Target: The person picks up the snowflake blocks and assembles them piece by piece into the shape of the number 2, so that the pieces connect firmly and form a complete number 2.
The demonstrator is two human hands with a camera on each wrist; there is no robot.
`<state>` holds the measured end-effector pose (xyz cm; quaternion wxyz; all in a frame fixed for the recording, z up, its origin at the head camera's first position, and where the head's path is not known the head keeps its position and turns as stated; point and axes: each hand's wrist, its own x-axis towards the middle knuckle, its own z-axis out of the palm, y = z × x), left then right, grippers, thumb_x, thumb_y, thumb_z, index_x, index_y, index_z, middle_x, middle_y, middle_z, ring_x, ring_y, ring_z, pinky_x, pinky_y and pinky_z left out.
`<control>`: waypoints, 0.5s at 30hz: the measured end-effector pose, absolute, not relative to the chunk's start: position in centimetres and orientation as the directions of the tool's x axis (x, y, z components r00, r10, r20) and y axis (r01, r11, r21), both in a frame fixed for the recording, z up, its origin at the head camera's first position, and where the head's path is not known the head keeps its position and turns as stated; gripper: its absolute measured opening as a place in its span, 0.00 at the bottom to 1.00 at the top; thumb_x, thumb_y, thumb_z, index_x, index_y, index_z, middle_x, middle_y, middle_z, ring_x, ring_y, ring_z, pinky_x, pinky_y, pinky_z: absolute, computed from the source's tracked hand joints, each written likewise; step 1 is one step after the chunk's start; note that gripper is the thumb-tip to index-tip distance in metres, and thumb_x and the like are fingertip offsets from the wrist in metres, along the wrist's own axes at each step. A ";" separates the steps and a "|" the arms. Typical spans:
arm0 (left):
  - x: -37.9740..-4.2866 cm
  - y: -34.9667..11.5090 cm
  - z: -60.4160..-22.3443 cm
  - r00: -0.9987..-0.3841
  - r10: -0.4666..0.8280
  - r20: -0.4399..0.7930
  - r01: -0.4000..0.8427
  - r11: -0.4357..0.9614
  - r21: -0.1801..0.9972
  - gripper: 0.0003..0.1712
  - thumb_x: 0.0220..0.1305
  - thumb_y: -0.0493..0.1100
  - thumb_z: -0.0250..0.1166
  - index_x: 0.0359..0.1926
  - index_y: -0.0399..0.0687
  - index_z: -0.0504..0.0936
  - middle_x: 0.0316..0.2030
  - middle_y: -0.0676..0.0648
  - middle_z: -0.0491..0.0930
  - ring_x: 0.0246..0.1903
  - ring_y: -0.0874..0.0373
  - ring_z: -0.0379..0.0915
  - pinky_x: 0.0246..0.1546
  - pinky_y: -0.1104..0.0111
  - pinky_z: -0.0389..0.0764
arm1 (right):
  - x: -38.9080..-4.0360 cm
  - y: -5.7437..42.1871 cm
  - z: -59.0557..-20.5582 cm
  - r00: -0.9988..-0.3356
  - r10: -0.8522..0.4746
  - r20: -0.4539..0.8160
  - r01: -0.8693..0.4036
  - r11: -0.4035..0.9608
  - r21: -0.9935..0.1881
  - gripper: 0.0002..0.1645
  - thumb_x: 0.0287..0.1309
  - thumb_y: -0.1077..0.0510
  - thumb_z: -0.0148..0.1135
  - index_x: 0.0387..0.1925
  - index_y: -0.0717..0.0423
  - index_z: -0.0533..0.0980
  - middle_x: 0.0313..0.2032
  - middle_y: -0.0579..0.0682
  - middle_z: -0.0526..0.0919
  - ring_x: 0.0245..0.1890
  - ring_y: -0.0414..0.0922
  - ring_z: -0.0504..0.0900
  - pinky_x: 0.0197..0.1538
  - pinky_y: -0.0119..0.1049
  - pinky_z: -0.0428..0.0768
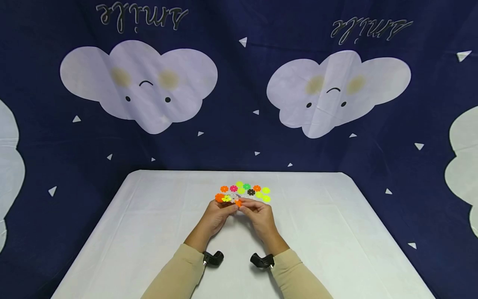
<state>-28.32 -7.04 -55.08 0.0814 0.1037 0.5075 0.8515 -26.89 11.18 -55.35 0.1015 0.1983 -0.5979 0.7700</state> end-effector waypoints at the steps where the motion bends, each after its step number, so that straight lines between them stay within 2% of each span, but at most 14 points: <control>1: -28.3 -7.0 -55.1 -0.965 0.241 0.104 -0.024 -0.475 0.880 0.30 0.65 0.23 0.69 0.67 0.24 0.73 0.54 0.40 0.84 0.49 0.54 0.80 0.51 0.67 0.83 | -26.8 11.1 -55.3 -0.902 -0.083 0.423 -0.388 -0.269 -0.881 0.09 0.62 0.76 0.69 0.43 0.80 0.83 0.51 0.64 0.87 0.56 0.55 0.85 0.56 0.42 0.83; 5: -28.4 -7.0 -55.2 -0.959 0.241 0.152 0.022 -0.468 0.884 0.30 0.66 0.22 0.68 0.67 0.20 0.72 0.58 0.36 0.82 0.55 0.52 0.80 0.57 0.64 0.81 | -26.7 10.9 -55.3 -0.908 -0.088 0.410 -0.374 -0.274 -0.886 0.09 0.62 0.76 0.70 0.44 0.79 0.83 0.52 0.64 0.87 0.59 0.56 0.83 0.57 0.43 0.83; 11: -28.4 -6.9 -55.3 -0.965 0.205 0.166 0.087 -0.347 0.934 0.19 0.65 0.27 0.72 0.56 0.23 0.83 0.48 0.39 0.87 0.48 0.52 0.83 0.51 0.64 0.83 | -26.7 10.8 -55.4 -0.911 -0.093 0.402 -0.372 -0.236 -0.898 0.10 0.62 0.75 0.70 0.45 0.77 0.83 0.53 0.65 0.86 0.56 0.53 0.85 0.54 0.42 0.85; 15: -28.4 -6.9 -55.2 -0.978 0.153 0.142 0.096 -0.274 0.957 0.15 0.64 0.31 0.75 0.50 0.26 0.86 0.42 0.42 0.88 0.44 0.54 0.83 0.48 0.66 0.84 | -26.8 10.9 -55.4 -0.919 -0.105 0.380 -0.356 -0.195 -0.914 0.12 0.63 0.75 0.69 0.48 0.77 0.83 0.50 0.67 0.86 0.48 0.49 0.88 0.50 0.43 0.87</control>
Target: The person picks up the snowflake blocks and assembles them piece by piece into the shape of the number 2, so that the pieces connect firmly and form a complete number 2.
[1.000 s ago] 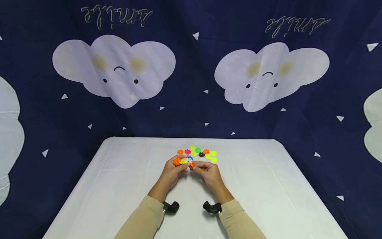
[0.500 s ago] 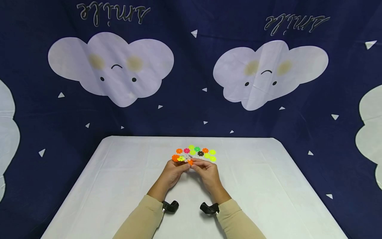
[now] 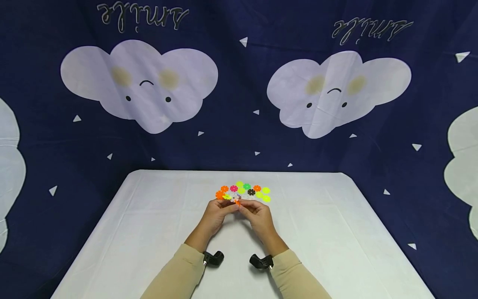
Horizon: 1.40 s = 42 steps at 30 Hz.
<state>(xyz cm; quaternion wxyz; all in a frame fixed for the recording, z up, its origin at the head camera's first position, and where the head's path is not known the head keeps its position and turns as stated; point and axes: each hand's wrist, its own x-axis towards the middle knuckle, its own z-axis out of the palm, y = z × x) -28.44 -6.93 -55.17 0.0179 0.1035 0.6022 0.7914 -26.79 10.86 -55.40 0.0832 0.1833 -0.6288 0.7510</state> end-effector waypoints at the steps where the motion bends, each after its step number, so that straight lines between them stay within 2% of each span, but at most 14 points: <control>1: -28.4 -6.9 -55.1 -0.981 0.138 0.139 0.099 -0.267 0.959 0.15 0.64 0.32 0.75 0.49 0.26 0.87 0.42 0.42 0.88 0.43 0.54 0.83 0.47 0.66 0.84 | -26.8 10.9 -55.5 -0.920 -0.107 0.376 -0.353 -0.185 -0.917 0.13 0.63 0.75 0.69 0.49 0.77 0.82 0.50 0.68 0.86 0.46 0.49 0.88 0.49 0.43 0.87; 6: -28.4 -7.0 -55.0 -0.990 0.066 0.121 0.102 -0.238 0.966 0.14 0.63 0.33 0.76 0.47 0.28 0.86 0.39 0.43 0.88 0.39 0.55 0.83 0.42 0.66 0.85 | -27.1 11.3 -55.6 -0.917 -0.053 0.396 -0.394 -0.049 -0.918 0.16 0.62 0.74 0.71 0.52 0.75 0.81 0.47 0.67 0.86 0.39 0.51 0.87 0.43 0.39 0.88; 8: -28.4 -7.0 -55.0 -0.990 0.067 0.123 0.104 -0.243 0.964 0.13 0.64 0.33 0.76 0.45 0.29 0.86 0.38 0.43 0.88 0.37 0.54 0.83 0.40 0.64 0.86 | -27.3 11.6 -55.6 -0.903 0.000 0.429 -0.428 0.067 -0.901 0.16 0.61 0.73 0.73 0.51 0.73 0.82 0.45 0.63 0.88 0.38 0.52 0.87 0.41 0.33 0.86; 10: -28.4 -7.0 -55.0 -0.988 0.077 0.136 0.112 -0.252 0.961 0.12 0.64 0.32 0.75 0.45 0.28 0.85 0.38 0.42 0.87 0.36 0.52 0.83 0.40 0.62 0.86 | -27.5 12.1 -55.6 -0.878 0.057 0.474 -0.457 0.188 -0.869 0.15 0.60 0.72 0.74 0.49 0.71 0.83 0.43 0.59 0.88 0.39 0.53 0.86 0.42 0.32 0.85; 12: -28.4 -7.1 -55.1 -0.986 0.088 0.143 0.115 -0.264 0.957 0.11 0.65 0.31 0.75 0.45 0.28 0.85 0.37 0.41 0.87 0.36 0.50 0.83 0.40 0.61 0.87 | -27.9 12.7 -55.7 -0.845 0.106 0.524 -0.474 0.305 -0.826 0.14 0.58 0.73 0.76 0.46 0.70 0.84 0.42 0.57 0.88 0.40 0.54 0.85 0.45 0.36 0.84; 15: -28.4 -7.1 -55.1 -0.985 0.098 0.142 0.111 -0.274 0.955 0.10 0.65 0.31 0.74 0.45 0.28 0.85 0.37 0.41 0.87 0.35 0.51 0.84 0.40 0.62 0.87 | -28.4 13.8 -55.7 -0.812 0.148 0.564 -0.449 0.459 -0.767 0.15 0.55 0.73 0.76 0.45 0.69 0.85 0.43 0.58 0.88 0.44 0.58 0.83 0.49 0.47 0.83; 18: -28.4 -7.1 -55.1 -0.986 0.108 0.128 0.093 -0.276 0.957 0.11 0.64 0.30 0.74 0.45 0.28 0.85 0.37 0.40 0.87 0.35 0.53 0.84 0.40 0.62 0.87 | -28.7 14.9 -55.7 -0.845 0.143 0.515 -0.348 0.585 -0.733 0.19 0.55 0.70 0.76 0.49 0.68 0.84 0.48 0.62 0.86 0.51 0.62 0.80 0.56 0.55 0.78; 20: -28.4 -7.1 -55.1 -0.986 0.113 0.119 0.084 -0.275 0.958 0.11 0.64 0.30 0.75 0.45 0.28 0.85 0.37 0.40 0.87 0.35 0.53 0.84 0.41 0.62 0.87 | -28.9 15.4 -55.7 -0.877 0.134 0.462 -0.279 0.641 -0.715 0.21 0.56 0.68 0.75 0.52 0.69 0.82 0.52 0.65 0.84 0.56 0.64 0.78 0.59 0.57 0.74; 23: -28.5 -7.0 -55.1 -0.987 0.117 0.113 0.078 -0.270 0.960 0.11 0.64 0.31 0.75 0.45 0.28 0.86 0.37 0.39 0.87 0.35 0.52 0.84 0.41 0.61 0.87 | -29.4 15.8 -55.8 -0.907 0.122 0.404 -0.214 0.693 -0.689 0.23 0.60 0.66 0.74 0.55 0.70 0.80 0.56 0.66 0.83 0.59 0.64 0.76 0.63 0.56 0.72; 26: -28.5 -7.0 -55.2 -0.986 0.122 0.116 0.080 -0.260 0.962 0.10 0.64 0.32 0.76 0.43 0.29 0.86 0.36 0.39 0.87 0.35 0.51 0.84 0.41 0.59 0.87 | -30.1 16.0 -55.8 -0.911 0.123 0.394 -0.191 0.721 -0.666 0.20 0.62 0.65 0.74 0.54 0.69 0.81 0.55 0.65 0.84 0.56 0.63 0.77 0.61 0.54 0.74; 29: -28.6 -7.0 -55.2 -0.985 0.129 0.117 0.081 -0.258 0.963 0.10 0.64 0.32 0.76 0.42 0.29 0.85 0.36 0.39 0.87 0.35 0.51 0.84 0.41 0.59 0.87 | -30.7 16.3 -55.9 -0.909 0.116 0.401 -0.194 0.734 -0.651 0.18 0.63 0.66 0.74 0.52 0.68 0.82 0.53 0.63 0.85 0.53 0.61 0.78 0.59 0.53 0.76; 35: -28.6 -7.0 -55.1 -0.985 0.141 0.096 0.055 -0.270 0.961 0.10 0.64 0.30 0.75 0.43 0.29 0.85 0.37 0.39 0.87 0.35 0.52 0.85 0.40 0.61 0.87 | -30.5 16.6 -55.9 -0.915 0.092 0.392 -0.213 0.716 -0.665 0.16 0.62 0.68 0.75 0.51 0.65 0.83 0.51 0.61 0.83 0.55 0.59 0.79 0.62 0.51 0.76; 38: -28.6 -7.0 -55.0 -0.986 0.145 0.082 0.039 -0.279 0.960 0.11 0.64 0.31 0.75 0.44 0.28 0.85 0.37 0.39 0.87 0.36 0.52 0.85 0.40 0.62 0.87 | -30.1 16.6 -55.8 -0.901 0.060 0.429 -0.270 0.698 -0.664 0.17 0.59 0.70 0.76 0.50 0.65 0.84 0.49 0.60 0.82 0.50 0.56 0.82 0.56 0.49 0.81; 42: -28.7 -7.1 -54.9 -0.987 0.146 0.070 0.024 -0.301 0.953 0.12 0.64 0.31 0.75 0.45 0.28 0.85 0.38 0.39 0.87 0.36 0.51 0.86 0.42 0.61 0.87 | -29.7 16.7 -55.8 -0.875 0.009 0.484 -0.357 0.664 -0.657 0.16 0.55 0.72 0.78 0.45 0.65 0.85 0.43 0.56 0.82 0.39 0.51 0.83 0.43 0.43 0.85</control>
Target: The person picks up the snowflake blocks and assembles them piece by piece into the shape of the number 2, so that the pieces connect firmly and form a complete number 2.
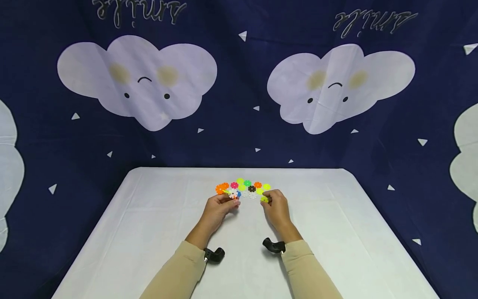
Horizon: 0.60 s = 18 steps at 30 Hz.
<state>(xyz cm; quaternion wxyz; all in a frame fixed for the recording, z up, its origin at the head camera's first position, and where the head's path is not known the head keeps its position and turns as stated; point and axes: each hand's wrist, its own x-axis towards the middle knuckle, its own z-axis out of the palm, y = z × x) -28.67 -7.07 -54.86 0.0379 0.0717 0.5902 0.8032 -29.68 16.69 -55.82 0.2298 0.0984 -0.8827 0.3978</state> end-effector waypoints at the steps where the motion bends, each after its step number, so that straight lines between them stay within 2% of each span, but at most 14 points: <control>1: -28.7 -7.1 -54.8 -0.987 0.144 0.069 0.022 -0.308 0.951 0.12 0.64 0.31 0.75 0.46 0.28 0.85 0.38 0.39 0.87 0.37 0.51 0.86 0.43 0.60 0.88 | -29.6 16.7 -55.8 -0.874 0.003 0.487 -0.366 0.655 -0.661 0.14 0.54 0.72 0.79 0.43 0.65 0.86 0.41 0.55 0.83 0.37 0.49 0.83 0.41 0.41 0.85; 3: -28.7 -7.1 -54.7 -0.987 0.143 0.069 0.020 -0.322 0.946 0.13 0.65 0.30 0.75 0.47 0.27 0.84 0.39 0.39 0.87 0.37 0.51 0.86 0.45 0.59 0.88 | -29.6 16.6 -55.8 -0.879 0.011 0.477 -0.367 0.623 -0.691 0.13 0.53 0.71 0.80 0.40 0.63 0.88 0.38 0.52 0.85 0.35 0.46 0.84 0.39 0.37 0.85; 5: -28.8 -7.1 -54.8 -0.987 0.144 0.066 0.013 -0.343 0.939 0.13 0.64 0.29 0.74 0.47 0.26 0.84 0.39 0.38 0.87 0.37 0.52 0.86 0.46 0.58 0.87 | -29.5 16.3 -55.7 -0.901 0.027 0.433 -0.353 0.534 -0.768 0.11 0.53 0.71 0.80 0.39 0.63 0.88 0.36 0.52 0.88 0.33 0.45 0.86 0.36 0.33 0.86; 10: -28.8 -7.1 -54.8 -0.986 0.149 0.070 0.011 -0.366 0.931 0.11 0.65 0.28 0.73 0.47 0.26 0.83 0.39 0.39 0.86 0.37 0.52 0.87 0.46 0.59 0.87 | -29.0 15.1 -55.3 -0.965 -0.005 0.262 -0.261 0.127 -0.957 0.13 0.61 0.74 0.72 0.48 0.73 0.84 0.34 0.61 0.89 0.32 0.52 0.90 0.34 0.39 0.89; 13: -28.8 -7.1 -54.9 -0.985 0.150 0.085 0.023 -0.372 0.928 0.11 0.67 0.28 0.71 0.47 0.25 0.83 0.39 0.38 0.86 0.38 0.52 0.87 0.48 0.58 0.87 | -28.6 14.2 -55.2 -0.973 -0.081 0.216 -0.213 -0.050 -0.976 0.19 0.64 0.77 0.67 0.56 0.80 0.78 0.36 0.65 0.88 0.33 0.56 0.90 0.36 0.45 0.89; 18: -28.8 -7.3 -54.8 -0.984 0.145 0.106 0.046 -0.372 0.927 0.14 0.70 0.30 0.70 0.51 0.21 0.81 0.41 0.38 0.86 0.40 0.53 0.86 0.51 0.56 0.85 | -27.9 12.9 -54.9 -0.958 -0.170 0.229 -0.198 -0.183 -0.963 0.23 0.62 0.80 0.65 0.57 0.84 0.72 0.38 0.66 0.86 0.35 0.54 0.90 0.41 0.49 0.89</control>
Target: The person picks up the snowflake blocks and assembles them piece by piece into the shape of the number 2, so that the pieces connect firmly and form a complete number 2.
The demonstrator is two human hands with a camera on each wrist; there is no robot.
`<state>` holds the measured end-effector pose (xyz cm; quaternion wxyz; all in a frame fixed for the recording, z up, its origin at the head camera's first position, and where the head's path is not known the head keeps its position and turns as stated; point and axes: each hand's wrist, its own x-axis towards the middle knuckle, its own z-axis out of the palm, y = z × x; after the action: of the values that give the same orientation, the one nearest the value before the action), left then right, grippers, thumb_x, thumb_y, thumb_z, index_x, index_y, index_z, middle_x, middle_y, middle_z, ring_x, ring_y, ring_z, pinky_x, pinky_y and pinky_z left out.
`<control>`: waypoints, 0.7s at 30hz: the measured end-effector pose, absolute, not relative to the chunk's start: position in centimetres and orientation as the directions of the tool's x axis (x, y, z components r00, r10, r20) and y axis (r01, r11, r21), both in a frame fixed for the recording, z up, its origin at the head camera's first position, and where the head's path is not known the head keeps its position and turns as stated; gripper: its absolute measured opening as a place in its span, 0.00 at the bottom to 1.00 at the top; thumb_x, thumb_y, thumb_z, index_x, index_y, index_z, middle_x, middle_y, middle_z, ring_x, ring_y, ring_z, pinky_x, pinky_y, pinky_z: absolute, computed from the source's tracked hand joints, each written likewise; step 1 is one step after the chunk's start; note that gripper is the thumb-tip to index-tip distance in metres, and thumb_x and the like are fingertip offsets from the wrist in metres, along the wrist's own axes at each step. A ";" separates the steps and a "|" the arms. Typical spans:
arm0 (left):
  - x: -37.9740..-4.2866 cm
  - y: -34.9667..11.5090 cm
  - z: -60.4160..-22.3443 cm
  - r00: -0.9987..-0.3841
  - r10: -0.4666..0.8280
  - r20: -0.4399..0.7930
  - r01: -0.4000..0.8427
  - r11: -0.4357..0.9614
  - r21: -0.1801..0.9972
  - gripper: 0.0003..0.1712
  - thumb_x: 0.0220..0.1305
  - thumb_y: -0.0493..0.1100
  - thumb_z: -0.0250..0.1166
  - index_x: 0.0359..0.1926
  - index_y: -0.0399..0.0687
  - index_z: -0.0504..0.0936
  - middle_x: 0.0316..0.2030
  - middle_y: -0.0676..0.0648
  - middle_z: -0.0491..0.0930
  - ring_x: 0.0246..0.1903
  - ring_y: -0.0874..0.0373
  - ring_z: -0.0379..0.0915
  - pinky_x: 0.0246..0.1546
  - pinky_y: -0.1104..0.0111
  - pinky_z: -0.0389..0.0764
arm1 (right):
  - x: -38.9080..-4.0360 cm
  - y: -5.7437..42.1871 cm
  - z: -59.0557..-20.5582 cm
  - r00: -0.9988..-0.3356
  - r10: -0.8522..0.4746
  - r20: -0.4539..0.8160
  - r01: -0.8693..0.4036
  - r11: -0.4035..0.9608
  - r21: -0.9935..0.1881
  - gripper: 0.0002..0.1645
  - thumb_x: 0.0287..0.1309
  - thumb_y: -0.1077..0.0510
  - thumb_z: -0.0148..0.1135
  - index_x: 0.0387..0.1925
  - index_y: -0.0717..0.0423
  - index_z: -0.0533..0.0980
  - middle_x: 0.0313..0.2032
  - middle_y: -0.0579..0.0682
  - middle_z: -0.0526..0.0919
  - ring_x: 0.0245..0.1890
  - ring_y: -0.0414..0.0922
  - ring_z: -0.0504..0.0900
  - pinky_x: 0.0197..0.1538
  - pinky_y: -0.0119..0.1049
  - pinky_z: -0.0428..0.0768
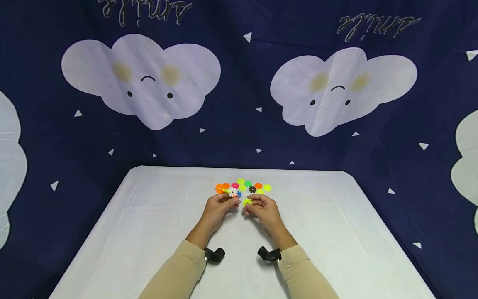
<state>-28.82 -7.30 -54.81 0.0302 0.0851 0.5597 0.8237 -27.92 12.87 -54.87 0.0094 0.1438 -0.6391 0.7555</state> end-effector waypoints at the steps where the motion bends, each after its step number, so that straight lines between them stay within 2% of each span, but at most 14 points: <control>1: -28.8 -7.3 -54.8 -0.984 0.144 0.109 0.049 -0.369 0.928 0.15 0.70 0.31 0.70 0.52 0.21 0.81 0.41 0.38 0.86 0.40 0.53 0.86 0.51 0.56 0.85 | -27.8 12.7 -54.8 -0.956 -0.178 0.234 -0.199 -0.192 -0.961 0.23 0.61 0.80 0.65 0.57 0.84 0.73 0.39 0.67 0.86 0.36 0.53 0.90 0.43 0.49 0.88; 5: -28.9 -7.4 -54.9 -0.985 0.131 0.112 0.055 -0.377 0.924 0.17 0.71 0.32 0.70 0.54 0.21 0.81 0.41 0.39 0.87 0.39 0.53 0.86 0.49 0.59 0.86 | -27.6 12.1 -55.0 -0.943 -0.197 0.268 -0.231 -0.191 -0.954 0.25 0.58 0.82 0.67 0.57 0.80 0.76 0.42 0.69 0.85 0.40 0.51 0.90 0.47 0.48 0.87; 12: -29.2 -7.4 -55.1 -0.986 0.125 0.114 0.042 -0.472 0.880 0.10 0.70 0.32 0.71 0.47 0.27 0.84 0.40 0.40 0.87 0.40 0.53 0.86 0.48 0.60 0.87 | -27.3 11.6 -54.9 -0.923 -0.188 0.336 -0.305 -0.177 -0.936 0.26 0.56 0.83 0.68 0.58 0.80 0.76 0.42 0.73 0.84 0.41 0.48 0.90 0.47 0.45 0.88; 16: -29.2 -7.4 -55.2 -0.987 0.116 0.115 0.043 -0.492 0.870 0.07 0.71 0.31 0.69 0.46 0.28 0.85 0.39 0.40 0.87 0.40 0.53 0.86 0.48 0.60 0.87 | -27.2 11.5 -54.9 -0.909 -0.195 0.368 -0.337 -0.175 -0.925 0.25 0.57 0.82 0.68 0.58 0.82 0.76 0.41 0.72 0.85 0.40 0.47 0.90 0.46 0.44 0.88; 21: -29.1 -7.3 -55.1 -0.986 0.124 0.107 0.030 -0.503 0.864 0.06 0.71 0.28 0.67 0.46 0.28 0.84 0.40 0.40 0.88 0.40 0.54 0.86 0.48 0.61 0.87 | -27.1 11.6 -55.1 -0.898 -0.215 0.383 -0.355 -0.158 -0.921 0.25 0.59 0.80 0.70 0.58 0.79 0.77 0.41 0.70 0.86 0.40 0.51 0.90 0.46 0.45 0.88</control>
<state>-29.13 -7.34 -55.13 0.0273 0.0776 0.4979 0.8633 -27.13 11.60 -55.08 0.0479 0.2204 -0.6470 0.7284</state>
